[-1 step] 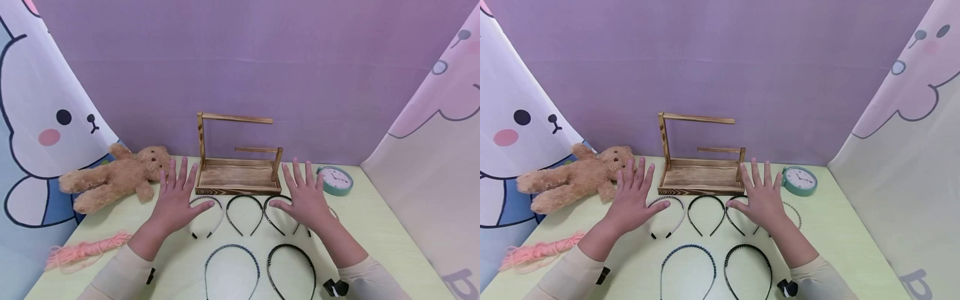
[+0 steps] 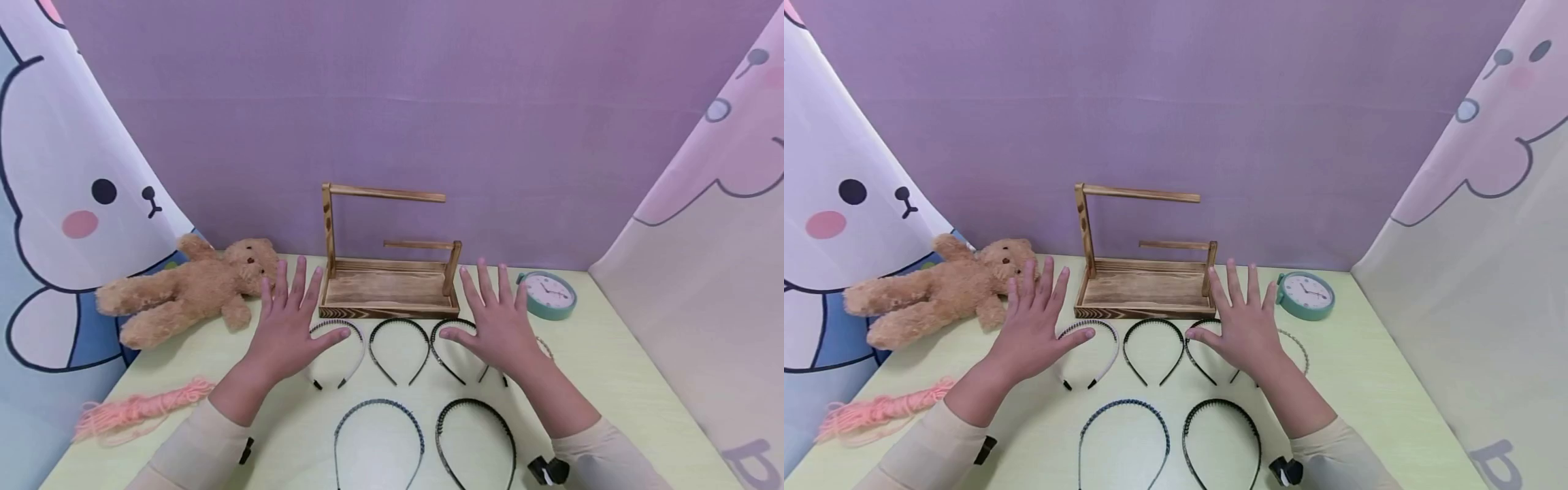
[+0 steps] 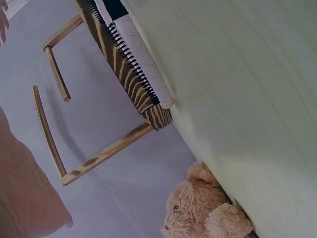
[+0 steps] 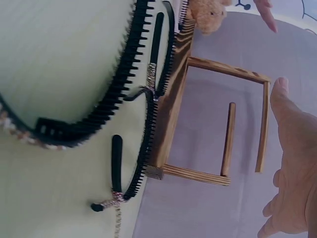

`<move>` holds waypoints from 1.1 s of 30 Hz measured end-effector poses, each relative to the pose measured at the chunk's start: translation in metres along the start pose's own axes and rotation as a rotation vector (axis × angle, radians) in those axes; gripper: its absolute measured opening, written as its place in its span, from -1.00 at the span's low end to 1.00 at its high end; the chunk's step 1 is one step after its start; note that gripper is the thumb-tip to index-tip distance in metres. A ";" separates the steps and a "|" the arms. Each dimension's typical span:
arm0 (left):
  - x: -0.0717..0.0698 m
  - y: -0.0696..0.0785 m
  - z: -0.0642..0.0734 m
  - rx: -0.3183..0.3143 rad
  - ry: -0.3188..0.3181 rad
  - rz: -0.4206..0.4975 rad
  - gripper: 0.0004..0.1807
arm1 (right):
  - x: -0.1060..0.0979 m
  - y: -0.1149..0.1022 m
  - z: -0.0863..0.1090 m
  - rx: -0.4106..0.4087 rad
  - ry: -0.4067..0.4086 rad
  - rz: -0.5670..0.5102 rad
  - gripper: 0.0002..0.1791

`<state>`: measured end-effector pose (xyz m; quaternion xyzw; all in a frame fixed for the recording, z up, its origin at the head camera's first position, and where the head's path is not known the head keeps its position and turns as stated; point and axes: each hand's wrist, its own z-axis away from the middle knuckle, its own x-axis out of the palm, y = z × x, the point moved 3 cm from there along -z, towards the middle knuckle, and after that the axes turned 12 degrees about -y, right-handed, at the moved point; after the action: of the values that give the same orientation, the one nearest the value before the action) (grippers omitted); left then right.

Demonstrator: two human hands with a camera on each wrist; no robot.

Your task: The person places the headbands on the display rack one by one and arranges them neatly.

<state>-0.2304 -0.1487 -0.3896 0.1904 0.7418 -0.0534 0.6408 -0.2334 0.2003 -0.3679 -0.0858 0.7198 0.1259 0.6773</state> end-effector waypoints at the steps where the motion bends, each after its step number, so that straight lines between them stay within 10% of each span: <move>1: 0.000 0.000 0.000 0.003 0.002 -0.003 0.22 | 0.000 0.000 0.001 0.000 -0.002 0.001 0.25; 13: 0.005 -0.012 -0.017 -0.022 -0.082 0.170 0.12 | 0.000 -0.032 0.018 -0.098 -0.013 -0.171 -0.03; 21: 0.011 -0.042 -0.048 -0.118 -0.357 0.561 0.06 | 0.022 -0.118 0.037 -0.336 -0.380 -0.353 -0.42; 33: 0.039 -0.072 -0.082 -0.275 -0.520 0.661 0.13 | 0.053 -0.208 0.033 -0.334 -0.593 -0.194 -0.42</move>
<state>-0.3359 -0.1799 -0.4247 0.3107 0.4555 0.2075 0.8081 -0.1442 0.0140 -0.4360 -0.2230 0.4497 0.1966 0.8422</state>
